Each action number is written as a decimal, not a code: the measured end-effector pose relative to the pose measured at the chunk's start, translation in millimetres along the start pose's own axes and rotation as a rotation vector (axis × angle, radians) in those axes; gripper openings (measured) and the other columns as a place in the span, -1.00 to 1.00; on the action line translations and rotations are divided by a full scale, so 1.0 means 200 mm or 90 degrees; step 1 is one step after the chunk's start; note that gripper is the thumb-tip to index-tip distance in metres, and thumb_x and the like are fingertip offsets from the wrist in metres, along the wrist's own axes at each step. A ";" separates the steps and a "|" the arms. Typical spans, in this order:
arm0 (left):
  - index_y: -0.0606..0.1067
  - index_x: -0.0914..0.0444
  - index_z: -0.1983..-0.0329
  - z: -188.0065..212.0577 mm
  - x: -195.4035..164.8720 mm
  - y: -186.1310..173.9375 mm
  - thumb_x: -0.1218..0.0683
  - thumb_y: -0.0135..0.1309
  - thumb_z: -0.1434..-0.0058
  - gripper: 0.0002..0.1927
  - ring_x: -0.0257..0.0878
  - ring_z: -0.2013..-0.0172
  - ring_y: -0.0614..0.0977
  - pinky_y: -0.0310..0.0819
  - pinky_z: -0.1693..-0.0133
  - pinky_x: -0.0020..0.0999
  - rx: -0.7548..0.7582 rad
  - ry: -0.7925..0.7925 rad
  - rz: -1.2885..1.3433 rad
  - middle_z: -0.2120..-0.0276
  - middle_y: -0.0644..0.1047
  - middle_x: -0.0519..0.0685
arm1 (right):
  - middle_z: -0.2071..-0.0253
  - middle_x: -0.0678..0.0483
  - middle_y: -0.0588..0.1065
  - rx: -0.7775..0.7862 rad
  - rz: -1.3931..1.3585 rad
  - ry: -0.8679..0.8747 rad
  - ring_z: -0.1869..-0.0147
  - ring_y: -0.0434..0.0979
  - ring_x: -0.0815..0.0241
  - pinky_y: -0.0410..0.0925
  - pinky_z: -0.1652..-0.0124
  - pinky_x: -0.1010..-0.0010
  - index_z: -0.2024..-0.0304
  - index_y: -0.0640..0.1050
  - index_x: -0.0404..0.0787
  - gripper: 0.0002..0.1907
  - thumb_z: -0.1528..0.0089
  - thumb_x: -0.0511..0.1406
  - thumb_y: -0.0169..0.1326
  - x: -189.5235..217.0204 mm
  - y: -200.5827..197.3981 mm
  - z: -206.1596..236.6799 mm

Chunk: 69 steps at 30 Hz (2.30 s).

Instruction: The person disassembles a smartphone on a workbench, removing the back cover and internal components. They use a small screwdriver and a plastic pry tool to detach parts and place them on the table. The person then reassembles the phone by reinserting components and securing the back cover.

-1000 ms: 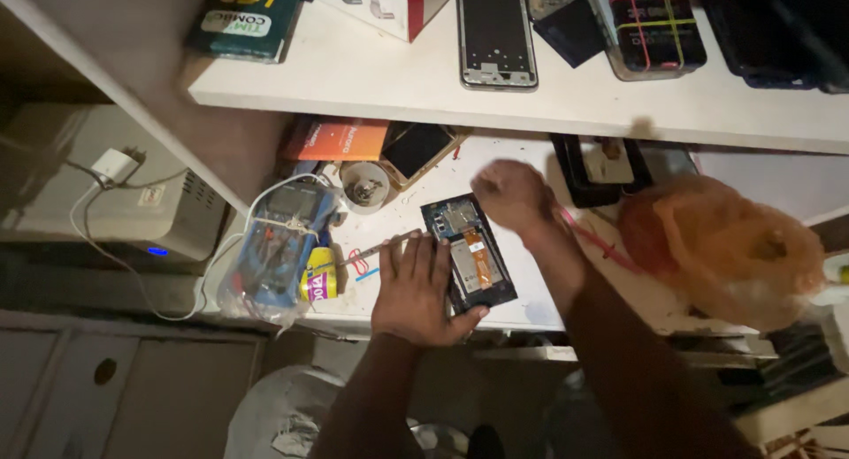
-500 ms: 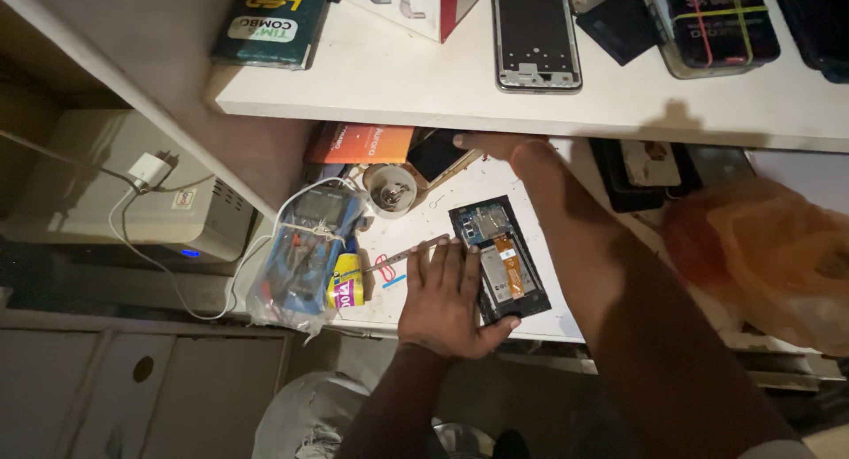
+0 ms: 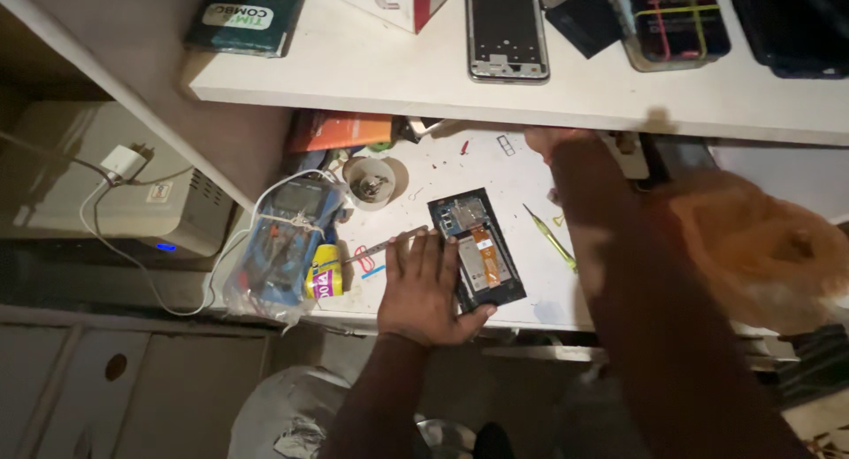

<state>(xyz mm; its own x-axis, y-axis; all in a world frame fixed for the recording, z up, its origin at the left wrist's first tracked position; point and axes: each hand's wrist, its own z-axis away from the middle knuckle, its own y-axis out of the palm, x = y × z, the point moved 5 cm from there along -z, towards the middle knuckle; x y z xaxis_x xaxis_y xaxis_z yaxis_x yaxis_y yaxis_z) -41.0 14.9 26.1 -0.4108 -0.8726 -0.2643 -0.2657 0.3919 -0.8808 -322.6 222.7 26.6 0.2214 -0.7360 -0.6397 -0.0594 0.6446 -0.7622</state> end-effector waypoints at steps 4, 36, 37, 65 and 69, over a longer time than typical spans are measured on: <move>0.34 0.44 -0.34 0.00 0.00 -0.01 -0.52 0.00 -0.06 0.09 0.29 -0.35 0.26 -0.24 -0.36 0.38 0.006 0.000 -0.003 -0.25 0.36 0.44 | -0.46 -0.17 0.21 -0.124 -0.395 0.109 -0.49 0.15 -0.16 0.05 -0.37 -0.04 -0.45 0.27 -0.12 -0.44 -0.40 -0.16 -0.11 -0.09 0.03 0.09; 0.28 0.44 -0.37 0.01 0.02 0.06 -0.58 -0.16 -0.12 0.13 0.28 -0.37 0.22 -0.25 -0.37 0.34 0.047 0.000 -0.035 -0.29 0.31 0.43 | 0.14 -0.10 0.61 -0.675 -0.652 -0.126 0.10 0.64 -0.02 0.49 0.09 0.19 0.10 0.64 -0.30 -0.86 -0.34 -0.34 0.23 -0.08 -0.34 0.58; 0.28 0.44 -0.37 0.01 0.02 0.06 -0.58 -0.15 -0.12 0.13 0.28 -0.37 0.22 -0.25 -0.37 0.33 0.044 0.000 -0.033 -0.29 0.31 0.44 | 0.12 -0.12 0.61 -0.686 -0.736 -0.174 0.06 0.65 -0.01 0.50 0.06 0.23 0.08 0.62 -0.32 -0.87 -0.37 -0.37 0.20 -0.08 -0.39 0.63; 0.33 0.45 -0.34 0.00 0.01 0.02 -0.56 -0.09 -0.10 0.11 0.27 -0.35 0.28 -0.22 -0.37 0.31 0.012 0.012 -0.043 -0.26 0.35 0.45 | 0.12 -0.06 0.61 -0.509 -1.041 0.515 0.08 0.63 0.10 0.49 0.09 0.19 0.21 0.51 -0.30 -0.91 -0.29 -0.37 0.10 -0.51 0.48 0.71; 0.31 0.44 -0.36 0.00 0.01 0.03 -0.58 -0.13 -0.11 0.12 0.25 -0.37 0.26 -0.24 -0.37 0.31 0.038 0.010 -0.052 -0.27 0.33 0.44 | 0.11 -0.06 0.60 -0.343 -1.062 0.539 0.07 0.63 0.10 0.49 0.10 0.19 0.16 0.50 -0.31 -0.85 -0.30 -0.33 0.13 -0.58 0.67 0.70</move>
<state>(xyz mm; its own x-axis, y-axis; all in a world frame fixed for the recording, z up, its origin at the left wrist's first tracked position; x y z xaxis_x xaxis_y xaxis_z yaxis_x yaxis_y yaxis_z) -43.0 16.5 19.5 -0.4035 -0.8962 -0.1845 -0.2463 0.3006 -0.9214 -221.0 424.6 12.4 -0.0789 -0.4436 0.8927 -0.5996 -0.6943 -0.3980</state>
